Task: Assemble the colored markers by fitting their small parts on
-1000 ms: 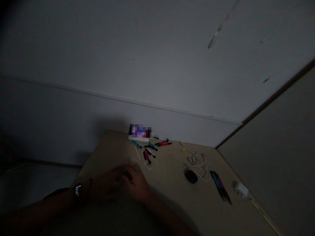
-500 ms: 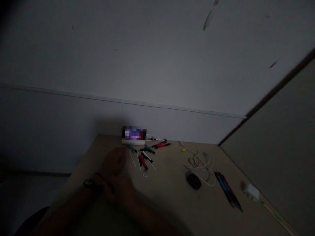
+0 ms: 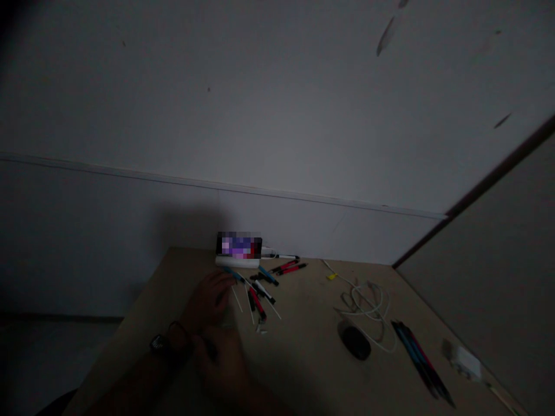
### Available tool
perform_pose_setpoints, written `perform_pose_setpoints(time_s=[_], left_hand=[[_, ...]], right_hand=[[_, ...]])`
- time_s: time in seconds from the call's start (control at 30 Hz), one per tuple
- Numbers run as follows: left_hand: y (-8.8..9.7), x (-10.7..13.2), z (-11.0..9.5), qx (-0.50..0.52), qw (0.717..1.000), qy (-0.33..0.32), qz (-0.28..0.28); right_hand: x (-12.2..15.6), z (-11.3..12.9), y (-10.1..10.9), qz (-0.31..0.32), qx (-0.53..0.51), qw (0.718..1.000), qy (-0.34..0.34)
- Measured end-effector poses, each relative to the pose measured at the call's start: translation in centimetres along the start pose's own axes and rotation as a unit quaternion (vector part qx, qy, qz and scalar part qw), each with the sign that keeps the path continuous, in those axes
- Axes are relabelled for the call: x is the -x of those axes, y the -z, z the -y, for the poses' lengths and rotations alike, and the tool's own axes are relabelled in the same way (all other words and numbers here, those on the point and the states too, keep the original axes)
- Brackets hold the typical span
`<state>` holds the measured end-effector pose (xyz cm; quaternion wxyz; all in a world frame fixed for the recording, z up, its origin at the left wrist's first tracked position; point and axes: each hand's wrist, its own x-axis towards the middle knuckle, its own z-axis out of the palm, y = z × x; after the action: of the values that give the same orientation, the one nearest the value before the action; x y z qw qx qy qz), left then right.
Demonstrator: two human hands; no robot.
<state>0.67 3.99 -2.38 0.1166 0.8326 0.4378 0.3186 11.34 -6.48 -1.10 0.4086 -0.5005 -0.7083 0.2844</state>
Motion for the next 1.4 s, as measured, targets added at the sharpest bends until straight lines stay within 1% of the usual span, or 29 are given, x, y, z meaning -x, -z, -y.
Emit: perform_pose_setpoints(time_s=[0.1,0.27,0.4,0.6,0.73,0.87,1.03,1.2,1.4], left_hand=[[0.2,0.0,-0.5,-0.002,1.0,0.014,0.015],[0.3,0.2,-0.8,-0.01,0.999,0.018,0.032],[0.6,0.3,-1.1,-0.023,0.999,0.024,0.037],[1.1,0.2,-1.6,-0.055,0.997,-0.001,0.054],[0.7,0.1,-1.4,-0.076,0.995,-0.016,0.065],[0.2,0.2,-1.0,-0.083,0.995,-0.026,0.049],[0.0,0.3,-0.7,-0.083,0.996,-0.024,0.036],[-0.1,0.3,-0.7,-0.079,0.996,-0.016,0.042],[0.0,0.2,-0.7,-0.062,0.996,-0.004,0.057]], right_hand=[[0.2,-0.5,0.0,-0.025,0.001,1.0,-0.006],[0.6,-1.4,0.1,-0.036,-0.009,0.999,-0.014],[0.9,-1.7,0.3,-0.038,-0.025,0.999,-0.008],[1.0,-1.2,0.4,-0.032,-0.017,0.999,0.001],[0.8,-0.6,0.4,-0.029,-0.011,1.0,0.005],[0.7,0.0,0.6,-0.036,-0.01,0.999,-0.002],[0.6,0.3,0.9,-0.045,-0.009,0.999,-0.014],[0.5,0.0,1.1,-0.064,-0.016,0.998,-0.019],[0.3,0.1,1.3,-0.062,-0.023,0.998,-0.021]])
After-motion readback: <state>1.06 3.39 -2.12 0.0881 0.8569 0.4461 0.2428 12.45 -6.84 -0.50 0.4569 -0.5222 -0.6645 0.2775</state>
